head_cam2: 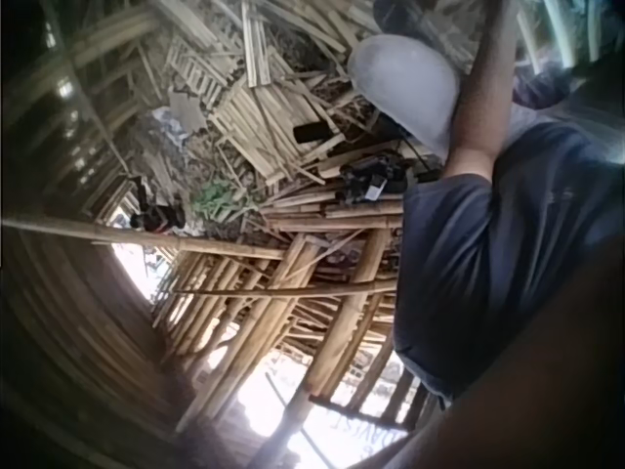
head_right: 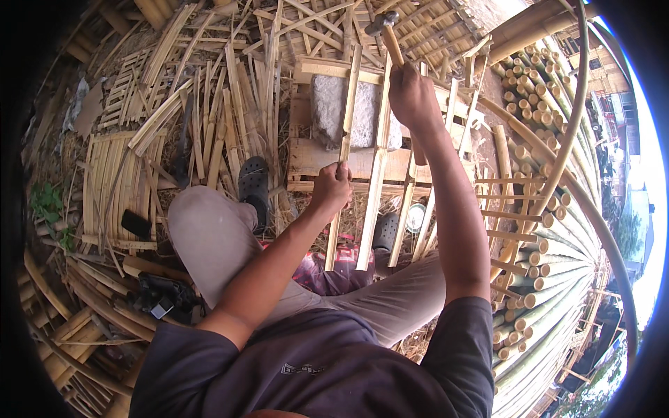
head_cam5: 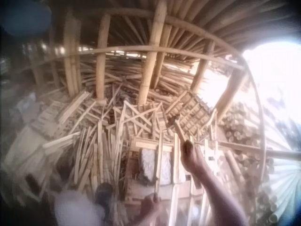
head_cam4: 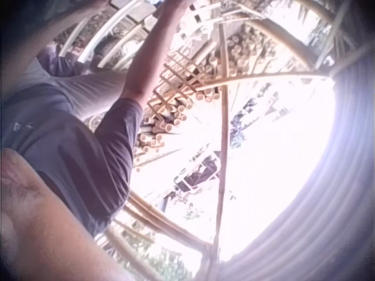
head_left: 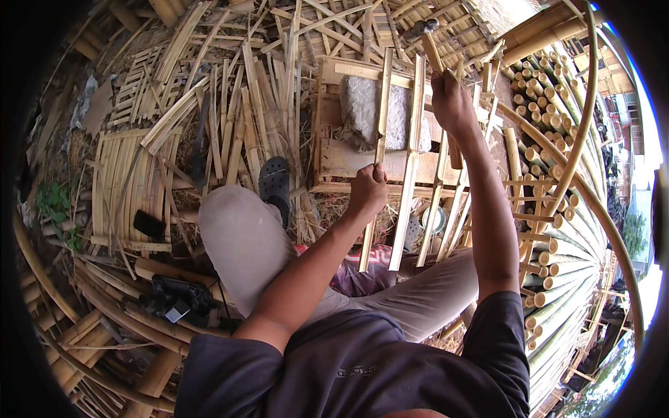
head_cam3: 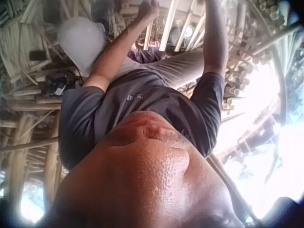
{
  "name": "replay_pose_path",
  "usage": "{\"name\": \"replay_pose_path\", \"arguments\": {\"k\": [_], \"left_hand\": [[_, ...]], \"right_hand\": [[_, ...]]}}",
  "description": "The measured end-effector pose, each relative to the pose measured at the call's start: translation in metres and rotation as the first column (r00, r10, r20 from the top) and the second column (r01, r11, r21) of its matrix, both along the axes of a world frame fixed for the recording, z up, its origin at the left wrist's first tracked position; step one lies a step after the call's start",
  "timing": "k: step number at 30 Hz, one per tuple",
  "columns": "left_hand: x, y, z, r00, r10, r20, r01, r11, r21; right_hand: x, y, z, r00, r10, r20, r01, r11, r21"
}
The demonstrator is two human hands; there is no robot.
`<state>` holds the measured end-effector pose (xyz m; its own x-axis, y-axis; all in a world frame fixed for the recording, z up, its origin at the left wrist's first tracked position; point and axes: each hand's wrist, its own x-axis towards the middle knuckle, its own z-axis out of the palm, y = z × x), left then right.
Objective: The person uses a machete to shave down a long bamboo strip and then uses a hammer to nail bamboo pieces together.
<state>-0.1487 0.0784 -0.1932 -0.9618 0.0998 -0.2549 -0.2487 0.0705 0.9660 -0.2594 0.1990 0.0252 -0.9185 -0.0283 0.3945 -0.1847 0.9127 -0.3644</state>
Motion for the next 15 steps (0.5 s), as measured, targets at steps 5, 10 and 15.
{"name": "replay_pose_path", "arguments": {"k": [5,10,15], "left_hand": [[0.001,0.003,0.003,1.0,-0.007,0.0,0.007,1.0,0.0],[0.0,0.001,-0.004,1.0,0.01,-0.007,-0.01,1.0,0.0],[0.002,-0.003,0.019,0.999,-0.013,0.042,0.012,1.0,0.007]], "right_hand": [[0.0,0.01,-0.015,0.997,0.046,0.067,-0.048,0.998,0.029],[0.003,0.013,-0.047,0.987,0.078,0.137,-0.082,0.996,0.029],[0.002,0.017,-0.049,0.983,0.045,0.18,-0.049,0.999,0.014]]}}
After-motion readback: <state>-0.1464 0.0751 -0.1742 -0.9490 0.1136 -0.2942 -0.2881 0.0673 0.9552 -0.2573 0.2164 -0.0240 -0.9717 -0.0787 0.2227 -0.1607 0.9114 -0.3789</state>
